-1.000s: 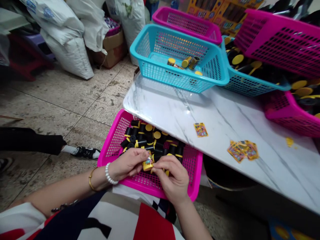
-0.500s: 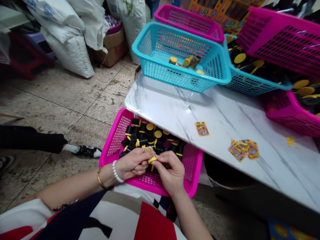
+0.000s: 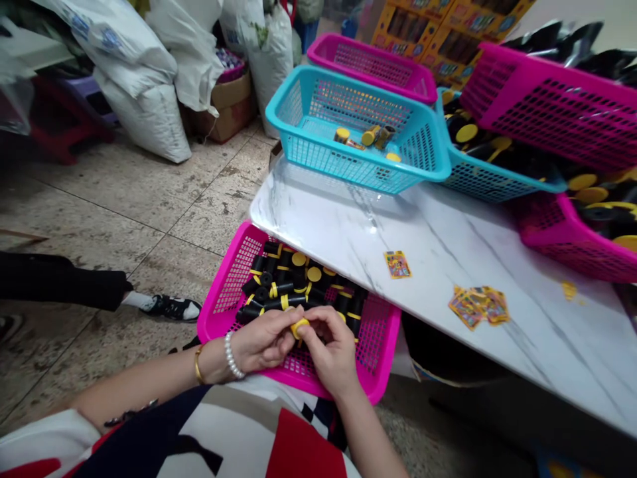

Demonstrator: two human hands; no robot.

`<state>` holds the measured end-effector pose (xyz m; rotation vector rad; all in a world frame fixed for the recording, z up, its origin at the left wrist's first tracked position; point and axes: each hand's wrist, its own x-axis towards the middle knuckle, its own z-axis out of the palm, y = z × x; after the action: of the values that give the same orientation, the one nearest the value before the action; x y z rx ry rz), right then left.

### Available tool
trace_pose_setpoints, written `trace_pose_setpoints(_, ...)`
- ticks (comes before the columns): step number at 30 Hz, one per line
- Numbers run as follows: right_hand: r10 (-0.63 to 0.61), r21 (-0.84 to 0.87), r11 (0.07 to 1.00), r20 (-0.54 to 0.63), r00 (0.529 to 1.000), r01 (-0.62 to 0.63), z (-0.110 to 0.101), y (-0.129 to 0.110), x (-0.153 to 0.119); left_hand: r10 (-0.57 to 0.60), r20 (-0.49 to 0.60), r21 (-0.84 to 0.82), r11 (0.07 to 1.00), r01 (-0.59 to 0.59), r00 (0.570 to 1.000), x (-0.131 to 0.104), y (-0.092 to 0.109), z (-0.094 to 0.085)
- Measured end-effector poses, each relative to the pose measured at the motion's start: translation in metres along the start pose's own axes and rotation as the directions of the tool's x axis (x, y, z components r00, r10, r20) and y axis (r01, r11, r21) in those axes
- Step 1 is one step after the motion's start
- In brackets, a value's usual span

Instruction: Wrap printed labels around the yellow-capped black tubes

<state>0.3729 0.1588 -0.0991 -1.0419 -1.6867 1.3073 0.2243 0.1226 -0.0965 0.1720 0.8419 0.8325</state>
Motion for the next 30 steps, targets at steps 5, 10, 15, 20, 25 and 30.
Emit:
trace_pose_setpoints(5, -0.1, -0.075, 0.991, 0.099, 0.99, 0.108, -0.01, -0.01, 0.0, 0.023, 0.078, 0.082, 0.996, -0.03, 0.997, -0.003, 0.005, -0.005)
trace_pose_setpoints(10, -0.195, -0.15, 0.966, 0.111, 0.975, 0.21, -0.011, -0.017, 0.004, 0.056, 0.083, 0.135, 0.989, -0.067, 0.995, -0.007, 0.01, -0.007)
trace_pose_setpoints(15, -0.222, -0.353, 0.887, 0.243, 0.944, 0.299, 0.0, -0.027, 0.006, 0.121, 0.001, 0.205, 0.972, -0.119, 0.993, -0.005, 0.006, -0.005)
trace_pose_setpoints(20, -0.189, -0.49, 0.808, 0.311, 0.931, 0.327, 0.001, -0.038, 0.022, 0.166, -0.006, 0.286, 0.945, -0.157, 0.986, 0.008, 0.006, -0.015)
trace_pose_setpoints(25, -0.209, -0.628, 0.696, 0.287, 0.935, 0.348, -0.035, -0.099, 0.094, 0.299, -0.049, 0.241, 0.929, -0.279, 0.953, -0.003, 0.023, -0.023)
trace_pose_setpoints(30, -0.379, -0.745, 0.627, -0.038, 0.925, 0.226, -0.092, -0.155, 0.19, 0.308, -0.042, 0.256, 0.923, -0.288, 0.951, -0.016, 0.023, -0.023)
